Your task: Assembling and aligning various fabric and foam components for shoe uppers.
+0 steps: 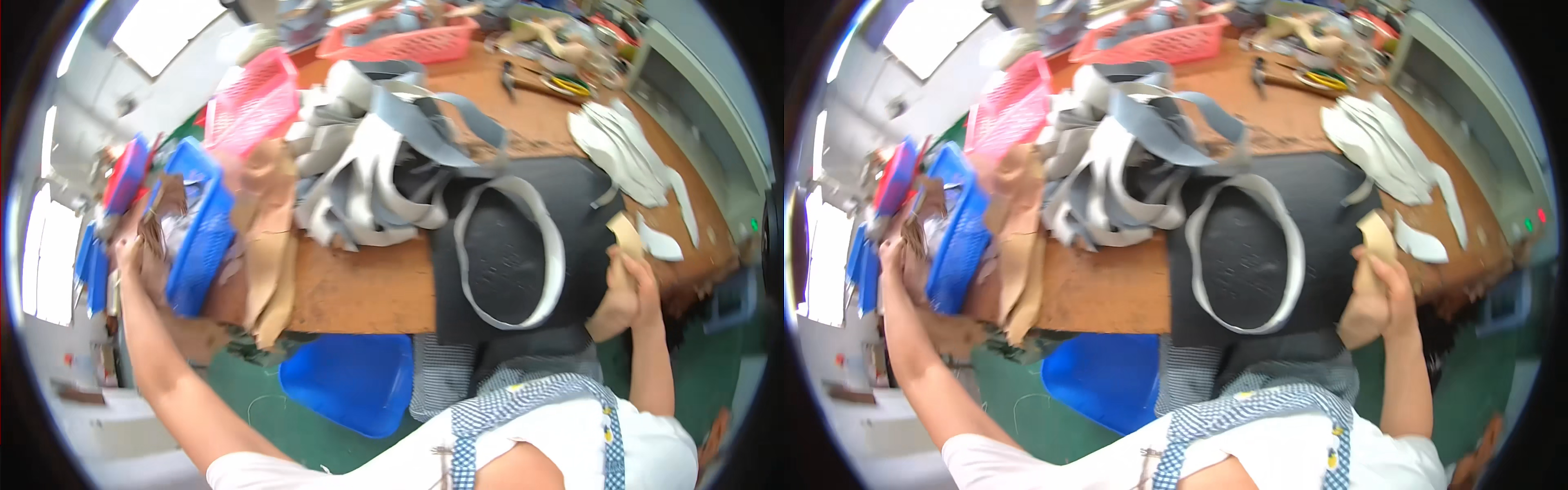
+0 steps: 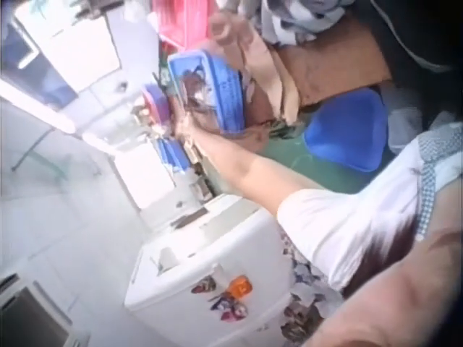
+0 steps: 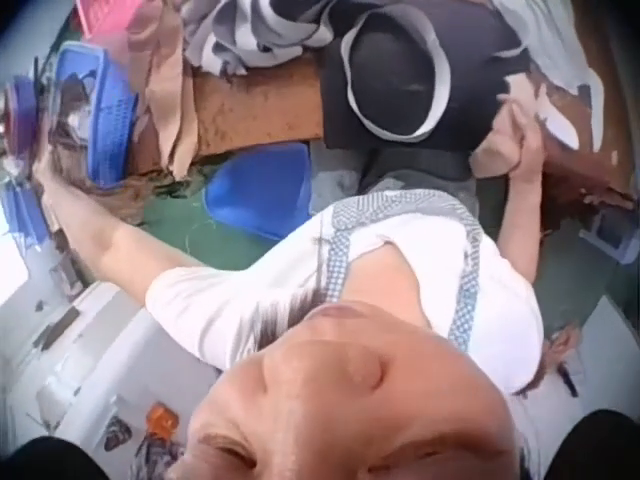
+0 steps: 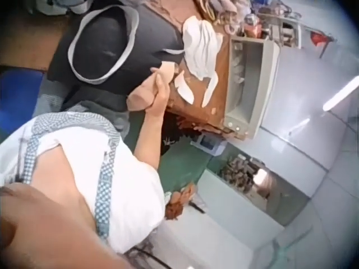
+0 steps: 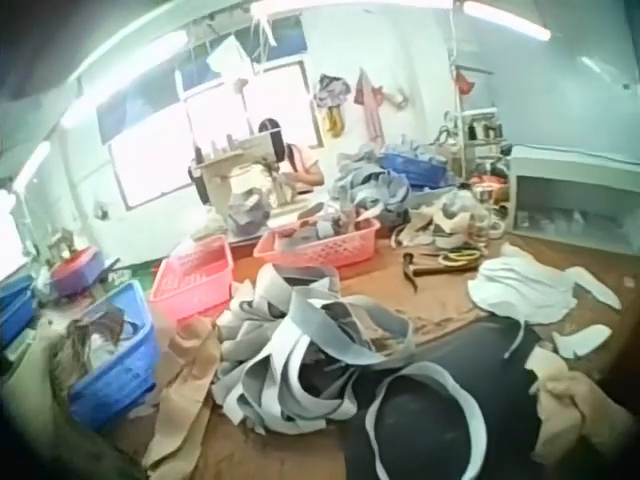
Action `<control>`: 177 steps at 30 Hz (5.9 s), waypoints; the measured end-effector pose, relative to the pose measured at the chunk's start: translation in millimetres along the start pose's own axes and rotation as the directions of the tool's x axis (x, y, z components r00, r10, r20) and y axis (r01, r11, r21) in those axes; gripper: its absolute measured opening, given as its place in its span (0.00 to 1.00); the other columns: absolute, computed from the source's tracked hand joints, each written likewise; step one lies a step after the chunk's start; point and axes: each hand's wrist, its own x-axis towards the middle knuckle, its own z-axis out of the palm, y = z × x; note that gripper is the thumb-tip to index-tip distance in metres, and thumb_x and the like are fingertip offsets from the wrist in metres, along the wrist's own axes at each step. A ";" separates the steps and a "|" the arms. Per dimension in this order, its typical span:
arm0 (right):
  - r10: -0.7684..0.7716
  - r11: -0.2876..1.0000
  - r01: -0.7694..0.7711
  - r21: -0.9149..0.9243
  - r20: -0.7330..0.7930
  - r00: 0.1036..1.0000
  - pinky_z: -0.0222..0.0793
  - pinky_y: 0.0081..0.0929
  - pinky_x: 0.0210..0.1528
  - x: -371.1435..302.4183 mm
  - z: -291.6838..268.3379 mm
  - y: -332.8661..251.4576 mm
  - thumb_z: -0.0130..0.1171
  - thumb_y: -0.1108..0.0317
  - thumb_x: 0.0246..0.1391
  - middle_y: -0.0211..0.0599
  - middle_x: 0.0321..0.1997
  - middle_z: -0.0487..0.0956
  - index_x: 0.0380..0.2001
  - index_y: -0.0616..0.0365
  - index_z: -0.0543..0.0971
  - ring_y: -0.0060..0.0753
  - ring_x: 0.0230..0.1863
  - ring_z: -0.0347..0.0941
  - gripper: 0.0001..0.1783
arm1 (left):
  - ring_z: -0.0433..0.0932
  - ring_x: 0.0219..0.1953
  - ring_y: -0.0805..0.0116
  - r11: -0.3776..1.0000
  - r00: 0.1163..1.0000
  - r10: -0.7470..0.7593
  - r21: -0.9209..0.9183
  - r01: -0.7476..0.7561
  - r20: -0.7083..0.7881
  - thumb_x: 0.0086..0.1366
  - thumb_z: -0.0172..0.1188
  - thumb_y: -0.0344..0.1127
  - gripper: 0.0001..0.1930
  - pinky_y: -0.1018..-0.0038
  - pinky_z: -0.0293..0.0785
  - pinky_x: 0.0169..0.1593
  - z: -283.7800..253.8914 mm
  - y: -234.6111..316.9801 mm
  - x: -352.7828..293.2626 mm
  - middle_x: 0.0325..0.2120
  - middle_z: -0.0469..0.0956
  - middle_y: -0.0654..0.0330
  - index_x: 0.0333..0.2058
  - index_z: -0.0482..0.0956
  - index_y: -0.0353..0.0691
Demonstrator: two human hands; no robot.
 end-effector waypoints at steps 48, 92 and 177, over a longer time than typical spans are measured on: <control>0.047 0.867 -0.293 0.403 0.519 0.854 0.75 0.23 0.23 -74.3 -34.5 -33.7 0.54 0.67 0.61 0.48 0.29 0.80 0.35 0.68 0.77 0.33 0.28 0.79 0.12 | 0.79 0.31 0.60 0.381 0.515 0.837 -0.872 -0.307 0.184 0.54 0.65 0.24 0.07 0.52 0.58 0.66 -85.5 540.6 -504.8 0.26 0.79 0.58 0.33 0.79 0.35; 0.026 0.878 -0.248 0.409 0.478 0.878 0.74 0.28 0.52 -5.0 75.4 62.1 0.61 0.71 0.56 0.35 0.46 0.80 0.49 0.59 0.76 0.29 0.49 0.78 0.16 | 0.74 0.36 0.77 0.192 0.670 0.637 -0.920 0.341 0.382 0.58 0.66 0.23 0.11 0.81 0.71 0.44 -103.4 549.4 -518.9 0.32 0.77 0.63 0.40 0.77 0.31; 0.078 0.944 -0.177 0.277 0.334 0.939 0.76 0.28 0.48 17.1 86.0 13.7 0.66 0.69 0.52 0.34 0.39 0.82 0.46 0.59 0.76 0.25 0.40 0.79 0.17 | 0.76 0.26 0.83 0.364 0.612 0.532 -0.811 0.459 0.585 0.60 0.64 0.29 0.12 0.83 0.72 0.31 -93.9 537.4 -529.8 0.23 0.82 0.62 0.42 0.82 0.31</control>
